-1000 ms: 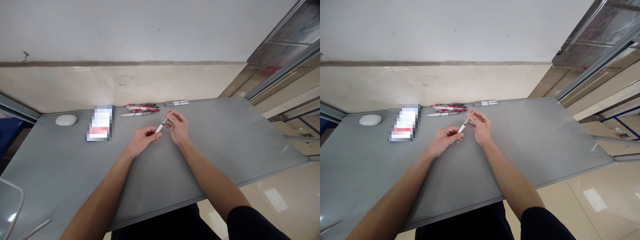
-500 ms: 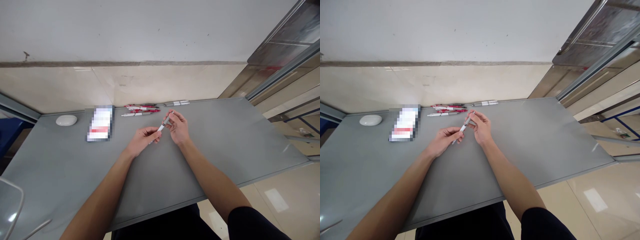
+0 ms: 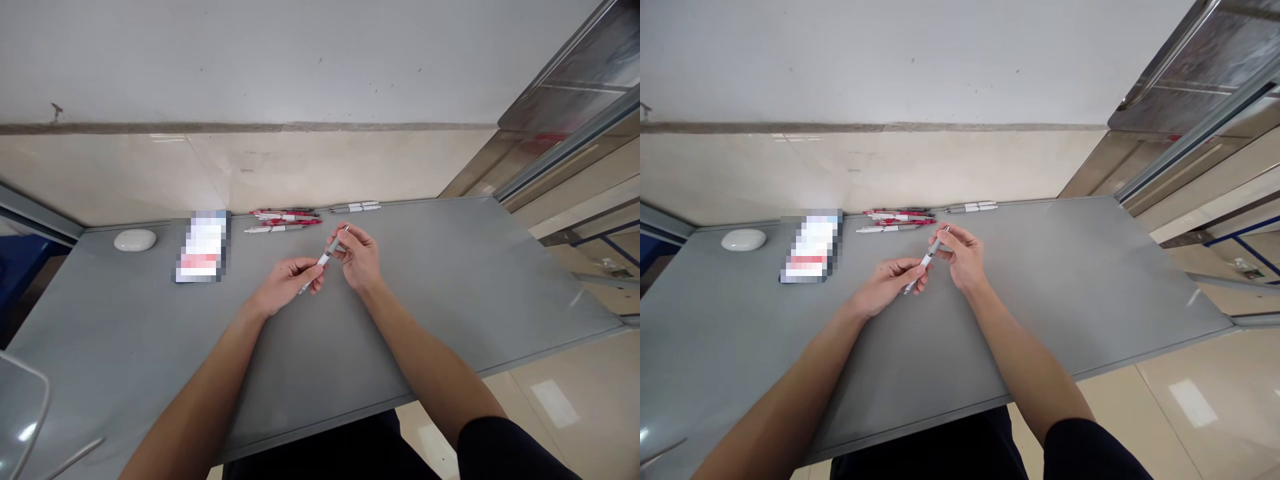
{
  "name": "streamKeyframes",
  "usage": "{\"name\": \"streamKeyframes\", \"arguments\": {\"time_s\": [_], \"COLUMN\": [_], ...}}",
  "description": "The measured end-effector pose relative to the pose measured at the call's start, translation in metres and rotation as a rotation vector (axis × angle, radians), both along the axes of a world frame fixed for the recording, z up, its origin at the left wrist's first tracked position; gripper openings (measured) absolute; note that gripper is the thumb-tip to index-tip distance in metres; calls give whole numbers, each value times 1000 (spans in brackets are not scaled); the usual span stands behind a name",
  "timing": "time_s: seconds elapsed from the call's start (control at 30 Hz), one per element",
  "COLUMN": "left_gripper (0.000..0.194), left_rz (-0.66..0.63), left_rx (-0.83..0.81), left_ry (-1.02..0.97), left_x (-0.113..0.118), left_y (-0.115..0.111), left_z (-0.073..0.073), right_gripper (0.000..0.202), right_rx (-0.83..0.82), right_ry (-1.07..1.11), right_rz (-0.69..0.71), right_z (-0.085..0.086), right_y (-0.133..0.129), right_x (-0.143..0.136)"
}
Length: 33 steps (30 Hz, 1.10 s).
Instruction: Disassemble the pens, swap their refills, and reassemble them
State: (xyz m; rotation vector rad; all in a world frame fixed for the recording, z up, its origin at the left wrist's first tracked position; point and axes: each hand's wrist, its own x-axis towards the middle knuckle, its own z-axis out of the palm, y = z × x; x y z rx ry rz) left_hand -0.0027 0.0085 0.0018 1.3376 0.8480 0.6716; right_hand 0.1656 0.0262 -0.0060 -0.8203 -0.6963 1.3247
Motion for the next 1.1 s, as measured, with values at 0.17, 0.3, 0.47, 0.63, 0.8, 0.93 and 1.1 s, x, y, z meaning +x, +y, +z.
{"name": "streamKeyframes", "arguments": {"time_s": [0.17, 0.3, 0.47, 0.63, 0.8, 0.93, 1.1], "left_gripper": [33, 32, 30, 28, 28, 28, 28], "left_rz": [-51, -82, -32, 180, 238, 247, 264], "left_rx": [-57, -148, -166, -65, 14, 34, 56], "left_ry": [-37, -124, -163, -91, -14, -5, 38], "left_x": [0, 0, 2, 5, 7, 7, 8], "left_y": [-3, -4, -2, 1, 0, -1, 0], "left_z": [1, -1, -5, -10, -8, -6, -7], "right_gripper": [17, 19, 22, 21, 20, 22, 25], "right_rx": [8, 8, -1, -33, -60, -67, -36], "right_ry": [10, 23, 23, -4, -8, -26, -51], "right_rz": [29, 51, 18, -47, -66, -92, -83], "right_z": [-1, -1, -2, -3, -3, -3, -2], "right_y": [-1, -2, -1, 2, 2, 2, 0], "right_x": [1, 1, 0, -1, -4, -5, -6]}}
